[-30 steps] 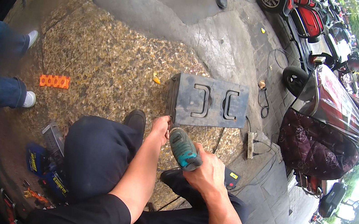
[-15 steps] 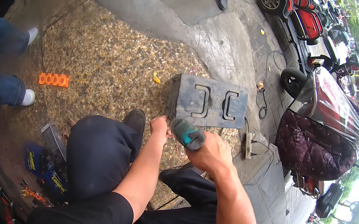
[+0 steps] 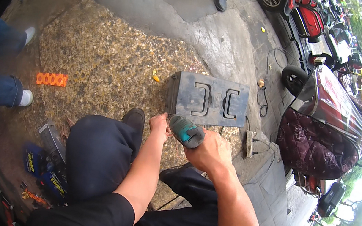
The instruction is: The person uses a power drill to secure wires to a battery pack and then fastens a plastic cover over the assembly. The person works on the ground in an outdoor area with several electric scooters nearby.
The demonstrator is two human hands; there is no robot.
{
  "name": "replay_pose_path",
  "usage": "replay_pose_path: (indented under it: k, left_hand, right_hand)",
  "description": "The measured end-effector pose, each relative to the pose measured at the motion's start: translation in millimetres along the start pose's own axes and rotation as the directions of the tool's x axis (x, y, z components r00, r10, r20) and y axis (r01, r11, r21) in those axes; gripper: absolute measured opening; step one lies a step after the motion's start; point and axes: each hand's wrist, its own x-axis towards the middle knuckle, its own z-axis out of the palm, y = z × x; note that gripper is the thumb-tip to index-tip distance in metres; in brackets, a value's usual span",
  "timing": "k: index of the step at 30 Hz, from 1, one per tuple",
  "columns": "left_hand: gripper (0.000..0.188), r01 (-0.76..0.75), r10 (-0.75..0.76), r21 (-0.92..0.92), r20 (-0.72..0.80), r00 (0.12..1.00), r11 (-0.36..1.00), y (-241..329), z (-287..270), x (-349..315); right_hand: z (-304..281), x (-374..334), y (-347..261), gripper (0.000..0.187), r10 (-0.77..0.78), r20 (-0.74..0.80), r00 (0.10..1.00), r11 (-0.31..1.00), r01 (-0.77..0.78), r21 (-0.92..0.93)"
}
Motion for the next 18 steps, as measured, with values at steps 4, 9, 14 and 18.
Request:
replay_pose_path:
  k: [4,9,14,18]
  left_hand:
    - [0.017,0.052,-0.054,-0.067,-0.021,0.998,0.996,3.1,2.8,-1.1]
    - [0.023,0.068,-0.069,-0.111,-0.006,0.998,0.992,3.9,3.6,-0.5]
    - [0.026,0.118,-0.120,-0.143,-0.003,0.993,0.983,4.9,3.1,-0.4]
    - [0.027,0.130,-0.133,-0.184,-0.001,0.991,0.974,5.1,3.3,-1.6]
  right_hand:
    - [-10.0,5.1,-9.8,0.030,0.005,0.017,1.000,0.999,-0.004,-0.046]
    - [-16.7,7.6,-14.3,0.030,0.017,0.028,0.999,0.998,-0.015,-0.066]
    - [-10.7,5.3,-8.7,0.032,0.008,0.013,1.000,0.999,-0.008,-0.033]
    - [-6.3,3.6,-4.7,0.033,0.068,0.007,0.998,0.998,-0.067,-0.017]
